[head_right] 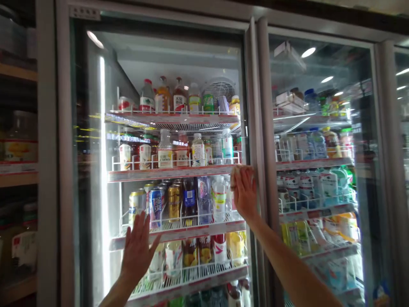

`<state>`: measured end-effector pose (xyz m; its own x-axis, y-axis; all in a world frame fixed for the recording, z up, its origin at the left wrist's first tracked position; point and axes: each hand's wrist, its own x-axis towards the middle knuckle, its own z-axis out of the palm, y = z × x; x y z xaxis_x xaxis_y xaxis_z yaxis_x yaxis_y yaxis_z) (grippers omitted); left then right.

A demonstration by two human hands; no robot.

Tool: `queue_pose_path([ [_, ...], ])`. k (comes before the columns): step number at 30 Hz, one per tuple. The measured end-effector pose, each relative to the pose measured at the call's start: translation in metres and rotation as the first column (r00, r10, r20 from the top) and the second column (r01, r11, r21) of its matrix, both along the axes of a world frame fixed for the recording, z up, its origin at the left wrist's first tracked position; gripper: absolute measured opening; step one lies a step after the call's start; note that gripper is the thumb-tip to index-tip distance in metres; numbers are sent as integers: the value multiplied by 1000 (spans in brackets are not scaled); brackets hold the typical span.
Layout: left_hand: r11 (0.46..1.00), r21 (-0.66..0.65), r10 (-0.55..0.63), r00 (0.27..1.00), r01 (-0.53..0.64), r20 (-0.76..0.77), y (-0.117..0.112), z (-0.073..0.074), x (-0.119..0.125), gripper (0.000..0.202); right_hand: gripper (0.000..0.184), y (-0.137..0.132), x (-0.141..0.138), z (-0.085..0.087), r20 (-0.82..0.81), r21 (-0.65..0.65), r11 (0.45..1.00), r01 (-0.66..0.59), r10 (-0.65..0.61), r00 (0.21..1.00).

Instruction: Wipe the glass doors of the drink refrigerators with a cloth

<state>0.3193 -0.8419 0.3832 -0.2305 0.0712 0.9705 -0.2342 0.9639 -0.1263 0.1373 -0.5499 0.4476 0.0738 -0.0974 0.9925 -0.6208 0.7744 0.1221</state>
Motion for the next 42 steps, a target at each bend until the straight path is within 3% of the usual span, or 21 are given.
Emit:
queue_pose_path([
  [2, 1000, 3, 1, 1000, -1, 1, 1, 0, 0, 66, 64, -4, 3, -4, 1, -30, 999, -17, 17, 1000],
  [7, 1000, 14, 4, 1000, -4, 13, 2, -2, 0, 66, 59, -27, 27, -37, -16, 383, 914, -131, 148, 989],
  [10, 999, 48, 1, 999, -3, 35, 4, -3, 0, 67, 56, -38, 29, -17, 13, 155, 981, -115, 114, 993],
  [12, 998, 60, -6, 999, 4, 41, 6, -3, 1, 68, 57, -50, 31, 1, 35, -31, 995, -97, 98, 995],
  [13, 998, 57, -10, 999, 7, 44, 6, -3, 2, 68, 57, -57, 33, 7, 36, -48, 994, -100, 102, 994],
  [15, 999, 42, -12, 998, 10, 56, 5, -2, 5, 68, 56, -73, 40, 13, 3, 113, 984, -138, 138, 990],
  [18, 1000, 5, 0, 997, 0, 81, -1, 0, 12, 66, 52, -92, 49, 21, -64, 401, 902, -159, 201, 978],
  [19, 1000, 1, 8, 997, -8, 72, -3, 0, 14, 66, 51, -96, 51, 28, -66, 395, 905, -159, 201, 977],
  [22, 999, 17, 39, 999, -40, 17, -9, -1, 19, 68, 52, -108, 56, 47, 15, 174, 972, -156, 156, 988],
  [24, 998, 24, 50, 999, -51, 18, -13, -5, 22, 68, 54, -118, 64, 47, 54, 182, 968, -173, 166, 985],
  [26, 998, 20, 55, 997, -56, 55, -17, -10, 26, 66, 57, -128, 75, 38, 35, 403, 888, -219, 224, 974],
  [28, 997, 24, 70, 994, -72, 80, -22, -14, 32, 65, 59, -137, 83, 31, -5, 630, 742, -229, 299, 954],
  [29, 996, 34, 84, 993, -87, 84, -25, -16, 35, 64, 59, -141, 86, 32, -18, 678, 700, -223, 319, 948],
  [30, 994, 46, 99, 992, -103, 83, -29, -16, 38, 63, 58, -145, 87, 37, -23, 671, 708, -221, 317, 948],
  [33, 985, 85, 142, 987, -148, 76, -39, -16, 50, 61, 54, -157, 88, 58, 27, 422, 878, -226, 237, 971],
  [35, 983, 96, 150, 986, -157, 78, -46, -16, 58, 60, 55, -167, 93, 61, 54, 348, 908, -233, 229, 972],
  [37, 981, 111, 151, 985, -160, 88, -52, -19, 66, 59, 56, -178, 101, 48, 21, 506, 820, -267, 298, 954],
  [39, 976, 136, 160, 983, -172, 94, -60, -24, 74, 58, 57, -187, 110, 34, -12, 713, 645, -275, 403, 915],
  [40, 972, 147, 171, 981, -184, 96, -64, -27, 78, 58, 57, -191, 112, 31, -12, 760, 590, -273, 433, 901],
  [41, 968, 156, 185, 978, -198, 94, -69, -30, 81, 58, 57, -195, 114, 32, -6, 761, 586, -280, 437, 899],
  [42, 965, 159, 198, 976, -210, 89, -73, -32, 85, 58, 58, -199, 115, 36, 6, 719, 630, -296, 419, 908],
])
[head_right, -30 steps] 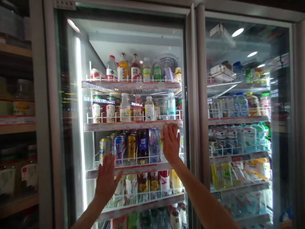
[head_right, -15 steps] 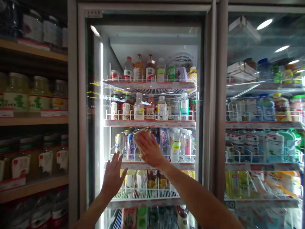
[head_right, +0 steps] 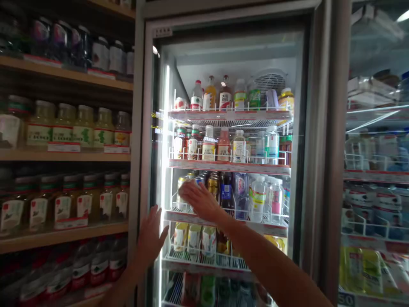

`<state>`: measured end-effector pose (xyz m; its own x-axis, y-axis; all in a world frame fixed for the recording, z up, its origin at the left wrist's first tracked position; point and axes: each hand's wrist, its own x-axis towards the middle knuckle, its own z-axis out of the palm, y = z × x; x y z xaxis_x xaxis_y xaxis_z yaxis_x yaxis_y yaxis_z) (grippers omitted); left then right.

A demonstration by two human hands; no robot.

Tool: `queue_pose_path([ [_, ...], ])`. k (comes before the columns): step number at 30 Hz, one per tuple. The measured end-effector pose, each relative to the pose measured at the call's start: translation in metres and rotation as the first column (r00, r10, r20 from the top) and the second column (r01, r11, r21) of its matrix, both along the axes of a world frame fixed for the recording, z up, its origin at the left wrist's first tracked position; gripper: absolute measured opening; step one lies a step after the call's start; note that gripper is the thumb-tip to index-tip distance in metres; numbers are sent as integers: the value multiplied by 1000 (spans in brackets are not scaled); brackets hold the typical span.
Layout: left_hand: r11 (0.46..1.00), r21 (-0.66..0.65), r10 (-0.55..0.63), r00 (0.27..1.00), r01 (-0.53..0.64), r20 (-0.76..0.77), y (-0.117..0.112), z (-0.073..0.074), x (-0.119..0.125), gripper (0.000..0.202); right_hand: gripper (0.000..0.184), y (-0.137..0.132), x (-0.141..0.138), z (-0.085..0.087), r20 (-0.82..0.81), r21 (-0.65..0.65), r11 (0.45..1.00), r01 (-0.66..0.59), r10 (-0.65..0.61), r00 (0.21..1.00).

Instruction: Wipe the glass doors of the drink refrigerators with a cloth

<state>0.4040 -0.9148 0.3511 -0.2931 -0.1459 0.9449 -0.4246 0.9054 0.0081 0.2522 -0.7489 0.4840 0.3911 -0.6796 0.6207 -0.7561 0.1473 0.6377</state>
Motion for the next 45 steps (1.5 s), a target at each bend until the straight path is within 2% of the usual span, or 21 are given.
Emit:
queue_pose_path([
  [2, 1000, 0, 23, 1000, -23, -1, -7, -4, 7, 59, 58, -9, 1, 15, 126, -174, 981, 86, -64, 990],
  [4, 999, 5, 40, 999, -40, -1, -11, -5, 13, 59, 59, -20, 5, 24, 194, -262, 957, 127, -77, 978],
  [5, 999, 10, 48, 999, -48, -3, -12, -5, 16, 59, 60, -25, 8, 25, 176, -239, 965, 105, -63, 982],
  [9, 998, -2, 68, 998, -68, -5, -17, -3, 27, 61, 59, -51, 22, 23, -27, 38, 997, -64, 65, 998],
  [11, 997, -17, 73, 997, -73, -8, -19, -3, 30, 62, 58, -66, 28, 37, 1, -12, 998, -62, 62, 998],
  [14, 996, -34, 87, 996, -87, -13, -21, -4, 31, 63, 55, -90, 35, 59, 134, -207, 978, 0, 29, 991],
  [16, 995, -39, 92, 996, -92, -6, -21, -4, 32, 64, 53, -104, 40, 54, 129, -203, 979, -21, 48, 991],
  [19, 994, -47, 93, 995, -94, -17, -22, -3, 35, 63, 50, -112, 45, 16, 9, 22, 992, -122, 122, 993],
  [21, 994, -48, 97, 995, -98, -29, -24, -1, 38, 62, 47, -110, 46, -3, -67, 206, 965, -160, 177, 982],
  [23, 993, -54, 99, 994, -101, -40, -26, 3, 41, 61, 47, -103, 45, 2, -91, 280, 948, -152, 184, 979],
  [24, 994, -53, 98, 994, -100, -42, -26, 5, 41, 60, 50, -99, 44, 14, -71, 243, 961, -134, 156, 985],
  [27, 995, -42, 88, 995, -90, -36, -23, 12, 36, 59, 57, -85, 38, 59, 78, -37, 999, -22, 25, 997],
  [29, 997, -28, 72, 997, -73, -28, -19, 19, 30, 58, 59, -76, 34, 74, 120, -134, 990, 30, -14, 993],
  [30, 998, -25, 60, 998, -61, -27, -17, 23, 27, 57, 59, -71, 32, 74, 89, -110, 994, 24, -14, 996],
  [34, 1000, -27, 2, 999, -3, -39, -8, 48, 11, 57, 61, -52, 22, 58, -147, 203, 979, -34, 65, 987],
  [35, 999, -30, -15, 999, 14, -44, -5, 56, 7, 57, 61, -47, 19, 60, -152, 197, 980, -18, 48, 987],
  [37, 998, -31, -51, 996, 49, -67, 1, 71, -1, 56, 61, -37, 12, 71, -49, 19, 998, 63, -62, 997],
  [39, 996, -21, -87, 991, 85, -100, 7, 83, -10, 55, 60, -26, 6, 82, 114, -192, 965, 177, -157, 981],
  [40, 995, -14, -105, 988, 104, -117, 10, 87, -15, 55, 59, -20, 3, 82, 157, -241, 947, 211, -177, 972],
  [42, 990, -2, -138, 982, 139, -131, 11, 91, -23, 55, 61, -6, -3, 71, 111, -203, 960, 192, -172, 979],
  [45, 981, 33, -187, 974, 193, -129, 11, 94, -32, 53, 66, 14, -14, 45, -107, 21, 997, 79, -77, 991],
])
